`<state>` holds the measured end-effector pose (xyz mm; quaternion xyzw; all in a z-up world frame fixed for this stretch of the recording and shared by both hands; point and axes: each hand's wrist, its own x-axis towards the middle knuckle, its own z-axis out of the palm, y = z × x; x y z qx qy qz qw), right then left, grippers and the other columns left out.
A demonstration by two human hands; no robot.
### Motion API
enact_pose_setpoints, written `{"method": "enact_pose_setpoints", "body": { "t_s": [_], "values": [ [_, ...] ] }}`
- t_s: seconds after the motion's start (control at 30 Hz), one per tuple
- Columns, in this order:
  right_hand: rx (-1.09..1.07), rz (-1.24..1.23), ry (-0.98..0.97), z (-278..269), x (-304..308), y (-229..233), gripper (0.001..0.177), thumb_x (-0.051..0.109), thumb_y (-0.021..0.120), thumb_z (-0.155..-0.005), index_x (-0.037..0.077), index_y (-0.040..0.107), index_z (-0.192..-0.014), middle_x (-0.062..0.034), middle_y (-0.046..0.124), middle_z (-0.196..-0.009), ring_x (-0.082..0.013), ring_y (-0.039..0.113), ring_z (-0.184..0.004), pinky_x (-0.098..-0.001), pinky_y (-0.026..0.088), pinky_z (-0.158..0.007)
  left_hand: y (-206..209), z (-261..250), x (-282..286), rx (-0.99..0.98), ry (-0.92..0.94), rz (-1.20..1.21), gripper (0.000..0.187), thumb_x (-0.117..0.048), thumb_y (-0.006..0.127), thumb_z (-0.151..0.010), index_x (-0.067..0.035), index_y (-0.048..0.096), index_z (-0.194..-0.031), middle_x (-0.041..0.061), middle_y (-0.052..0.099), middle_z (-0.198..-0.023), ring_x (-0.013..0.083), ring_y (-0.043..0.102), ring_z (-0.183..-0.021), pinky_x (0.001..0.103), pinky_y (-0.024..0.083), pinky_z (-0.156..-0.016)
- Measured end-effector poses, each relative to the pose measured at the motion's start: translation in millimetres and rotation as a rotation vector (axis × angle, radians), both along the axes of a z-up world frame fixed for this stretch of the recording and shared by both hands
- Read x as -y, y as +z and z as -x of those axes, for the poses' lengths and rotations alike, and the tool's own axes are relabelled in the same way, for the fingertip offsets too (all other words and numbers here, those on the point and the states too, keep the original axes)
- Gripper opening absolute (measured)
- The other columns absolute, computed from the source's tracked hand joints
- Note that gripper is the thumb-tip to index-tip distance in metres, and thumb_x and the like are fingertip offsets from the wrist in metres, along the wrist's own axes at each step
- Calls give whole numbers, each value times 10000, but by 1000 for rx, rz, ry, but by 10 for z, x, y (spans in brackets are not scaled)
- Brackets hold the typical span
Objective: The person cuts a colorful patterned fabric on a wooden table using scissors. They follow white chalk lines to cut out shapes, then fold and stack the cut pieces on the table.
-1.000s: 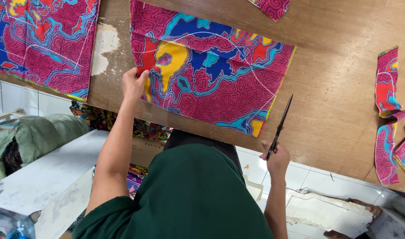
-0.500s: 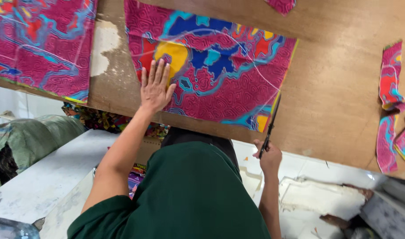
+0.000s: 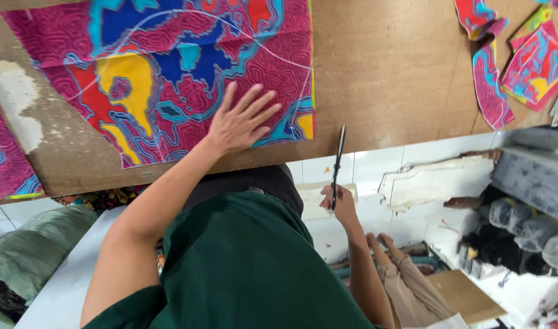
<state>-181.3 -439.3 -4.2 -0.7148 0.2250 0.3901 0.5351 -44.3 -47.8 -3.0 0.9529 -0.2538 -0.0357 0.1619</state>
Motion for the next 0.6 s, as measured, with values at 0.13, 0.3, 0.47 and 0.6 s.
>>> {"method": "enact_pose_setpoints", "body": {
  "t_s": [0.13,0.3,0.47,0.6],
  "values": [
    [-80,-165,203,112,92,-75,453,461,621,-966,14,694,-940,-50,660,-661,-122,646,-613,-254,506,-576,-90,-235,339,37,-103,-70,651,-549,515,-1071,-312,417,-1669,9,284,-1748,270,189,-1617,633,42,-1275],
    [-108,-222,332,-7,-72,-194,437,443,718,-917,7,691,-906,-38,634,-645,-120,636,-593,-260,503,-558,-123,-249,362,135,-137,-252,635,-606,438,-1095,-373,392,-1684,-14,243,-1764,265,148,-1623,620,11,-1275],
    [-169,-154,285,-209,-208,-148,417,432,770,-855,21,706,-883,-34,622,-600,-113,625,-546,-262,472,-517,-138,-232,360,108,-139,-293,598,-596,406,-1107,-413,374,-1675,-34,209,-1770,258,120,-1624,619,-11,-1275],
    [-139,-119,329,-316,-232,-59,409,431,758,-877,24,715,-879,-22,600,-563,-100,584,-513,-259,418,-486,-160,-241,365,124,-137,-313,600,-598,385,-1106,-424,361,-1680,-42,206,-1768,255,113,-1620,612,-23,-1275]
  ]
}}
